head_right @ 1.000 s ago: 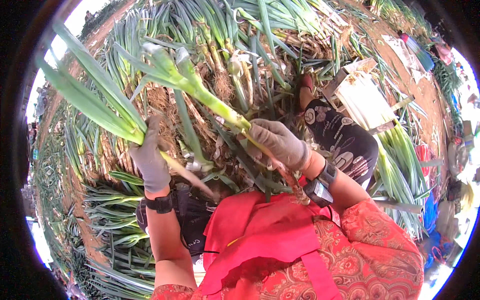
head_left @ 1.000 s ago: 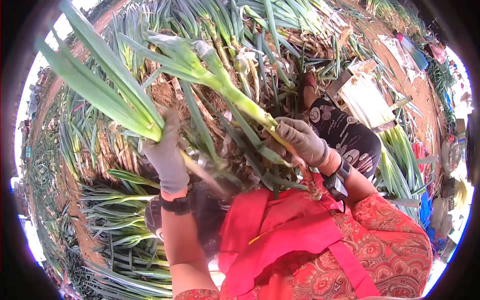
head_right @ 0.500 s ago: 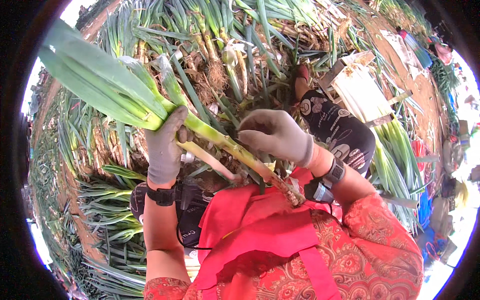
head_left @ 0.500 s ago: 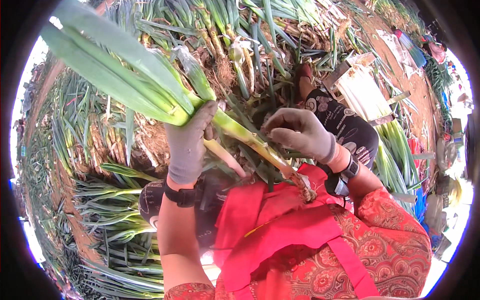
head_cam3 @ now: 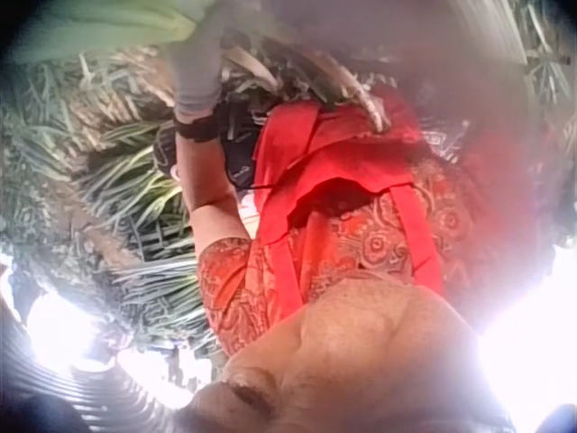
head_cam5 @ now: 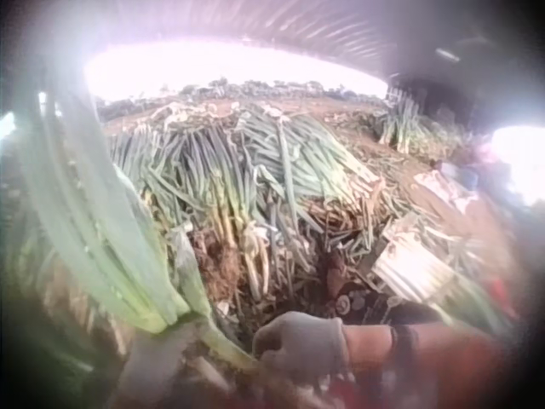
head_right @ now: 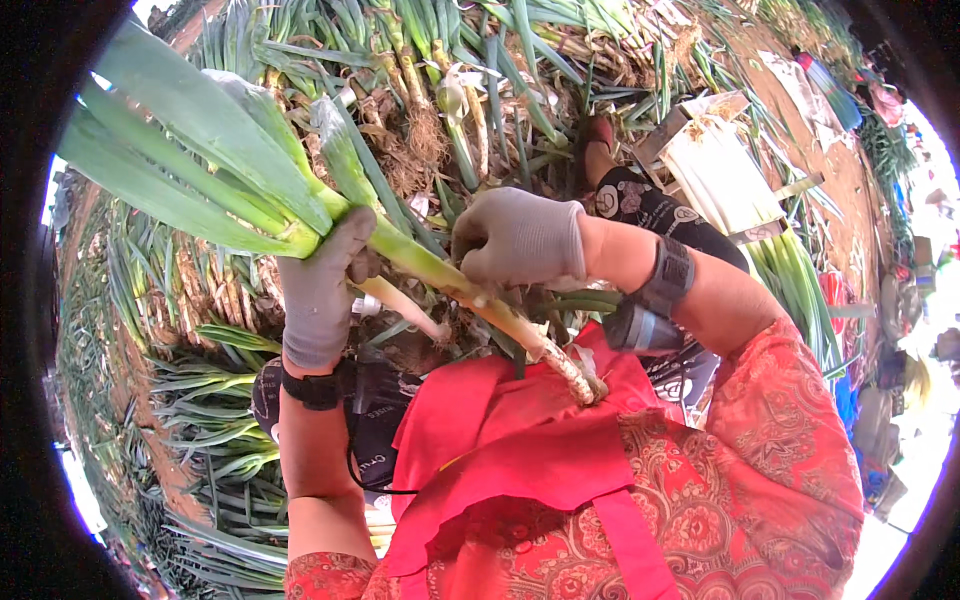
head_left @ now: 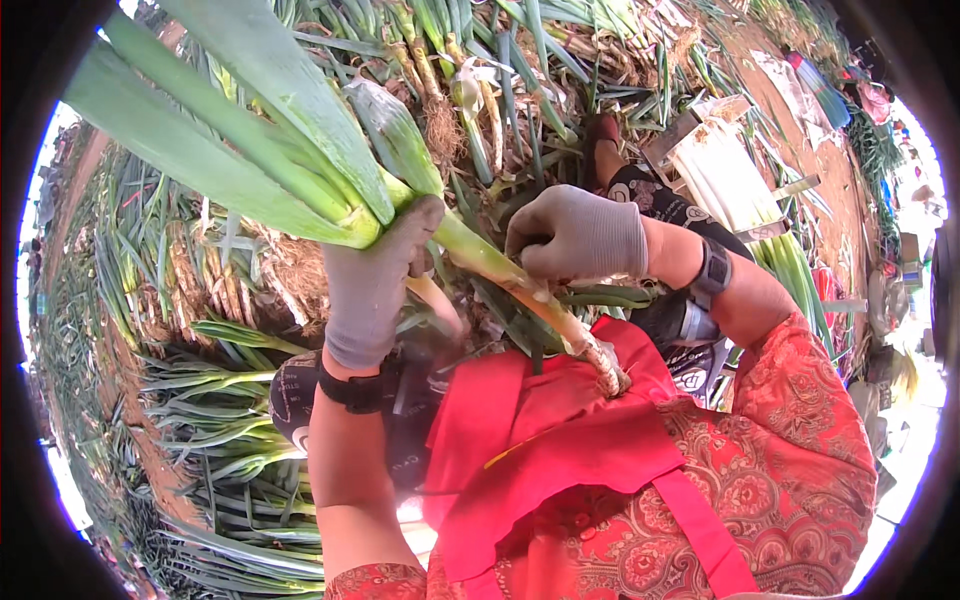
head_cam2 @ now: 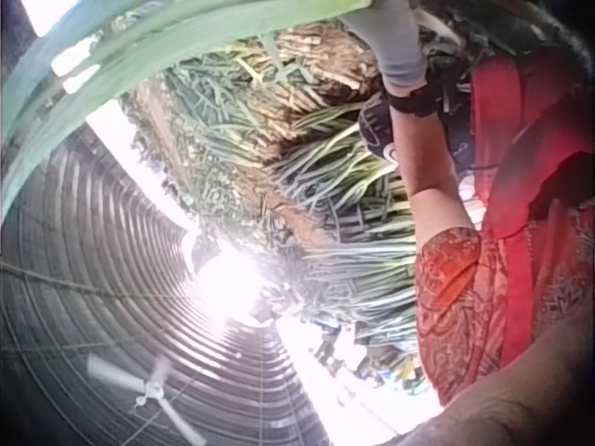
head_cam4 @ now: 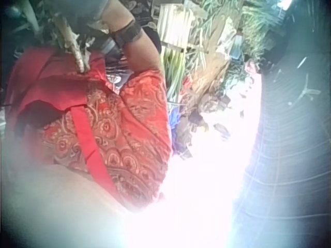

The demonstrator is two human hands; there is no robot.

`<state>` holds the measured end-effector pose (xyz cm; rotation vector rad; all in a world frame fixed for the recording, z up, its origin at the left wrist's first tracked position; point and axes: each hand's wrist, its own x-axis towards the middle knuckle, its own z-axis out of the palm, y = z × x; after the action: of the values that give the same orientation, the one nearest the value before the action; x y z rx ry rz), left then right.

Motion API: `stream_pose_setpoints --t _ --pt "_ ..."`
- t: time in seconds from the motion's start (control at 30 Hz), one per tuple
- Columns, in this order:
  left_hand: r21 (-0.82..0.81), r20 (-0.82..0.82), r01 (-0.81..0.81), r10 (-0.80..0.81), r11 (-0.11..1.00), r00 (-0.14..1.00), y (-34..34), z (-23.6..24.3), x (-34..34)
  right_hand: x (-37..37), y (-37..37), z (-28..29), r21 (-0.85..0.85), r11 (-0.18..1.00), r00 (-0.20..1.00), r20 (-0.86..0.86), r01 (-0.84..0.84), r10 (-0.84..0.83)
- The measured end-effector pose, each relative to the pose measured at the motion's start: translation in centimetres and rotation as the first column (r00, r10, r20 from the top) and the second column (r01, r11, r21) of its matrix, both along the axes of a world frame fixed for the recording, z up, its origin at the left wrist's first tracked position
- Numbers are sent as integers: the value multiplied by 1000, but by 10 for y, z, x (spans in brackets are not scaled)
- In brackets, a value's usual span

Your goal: The person sits on the ground and trims the roots and outer layers of green onions by hand. They repeatedly pick up each vegetable, remove unwanted parts, and place the cleaned items into a wooden crate.

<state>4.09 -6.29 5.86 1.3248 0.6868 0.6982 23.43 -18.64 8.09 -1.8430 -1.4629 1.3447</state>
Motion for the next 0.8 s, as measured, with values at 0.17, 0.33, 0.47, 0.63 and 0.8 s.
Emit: stream_pose_setpoints --t 0.17,0.33,0.47,0.63,0.8 --pt "-35 85 35 -32 999 996 5 -6 -9 15 -23 -34 -240 937 715 -606 253 -348" --pt "80 77 138 -144 987 987 14 -22 -24 12 -54 -54 -288 889 681 -571 357 -458" --pt "100 109 167 -177 981 978 14 -19 -23 26 -97 -93 -92 951 945 -114 296 -306" --pt "-93 198 248 -226 964 954 9 -7 -16 27 -125 -108 12 999 796 604 45 -44" --pt "-109 219 362 -333 926 917 20 -13 -20 7 -71 -29 164 953 943 -260 256 -209"
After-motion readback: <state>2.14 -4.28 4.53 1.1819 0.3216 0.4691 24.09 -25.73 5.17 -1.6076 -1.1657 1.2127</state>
